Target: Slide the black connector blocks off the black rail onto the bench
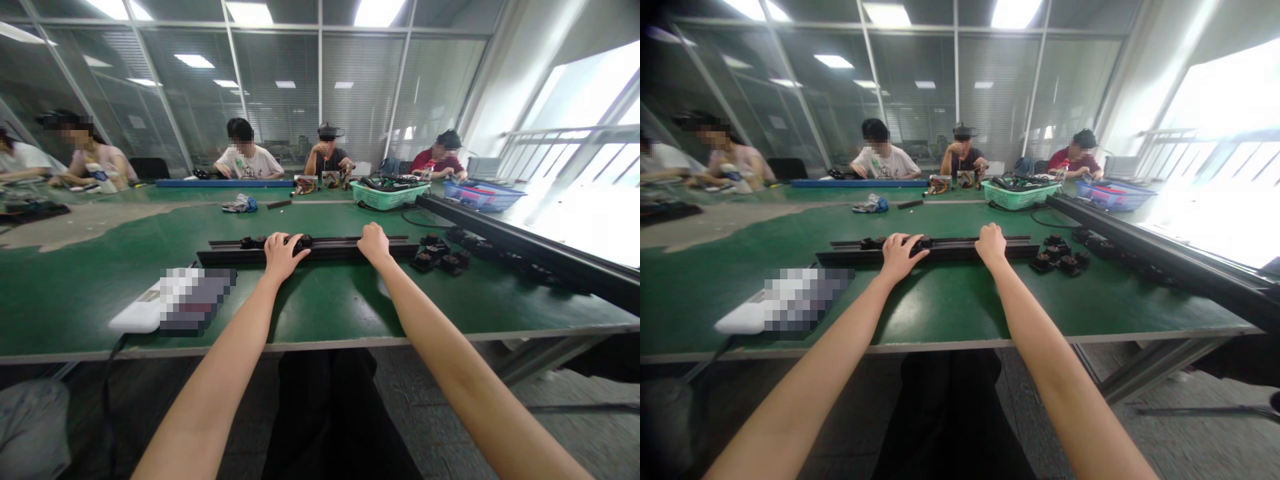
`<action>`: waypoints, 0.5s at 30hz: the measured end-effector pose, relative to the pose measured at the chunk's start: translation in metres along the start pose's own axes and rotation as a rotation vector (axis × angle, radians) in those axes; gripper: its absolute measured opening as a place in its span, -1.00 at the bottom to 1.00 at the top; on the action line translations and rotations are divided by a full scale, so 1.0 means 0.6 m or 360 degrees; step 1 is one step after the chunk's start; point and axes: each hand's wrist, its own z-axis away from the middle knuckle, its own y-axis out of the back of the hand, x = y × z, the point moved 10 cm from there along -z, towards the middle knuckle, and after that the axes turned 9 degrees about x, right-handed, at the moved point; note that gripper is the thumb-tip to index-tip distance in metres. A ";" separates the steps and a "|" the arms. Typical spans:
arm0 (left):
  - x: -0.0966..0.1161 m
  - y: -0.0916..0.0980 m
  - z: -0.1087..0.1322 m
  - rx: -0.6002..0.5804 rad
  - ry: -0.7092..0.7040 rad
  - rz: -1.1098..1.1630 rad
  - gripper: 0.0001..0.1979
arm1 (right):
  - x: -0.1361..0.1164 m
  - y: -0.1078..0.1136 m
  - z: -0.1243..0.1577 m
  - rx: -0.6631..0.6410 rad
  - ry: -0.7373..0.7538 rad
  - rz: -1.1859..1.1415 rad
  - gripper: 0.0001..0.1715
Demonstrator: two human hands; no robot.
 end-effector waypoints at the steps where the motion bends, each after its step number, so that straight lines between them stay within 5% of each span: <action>1: 0.000 0.000 0.000 -0.0001 0.0002 0.0000 -0.44 | 0.001 0.000 0.000 0.0002 -0.0003 0.0006 -0.61; 15: 0.000 0.001 0.001 0.0001 0.0007 0.0015 -0.45 | 0.006 0.002 -0.002 0.0017 -0.0050 -0.0021 -0.60</action>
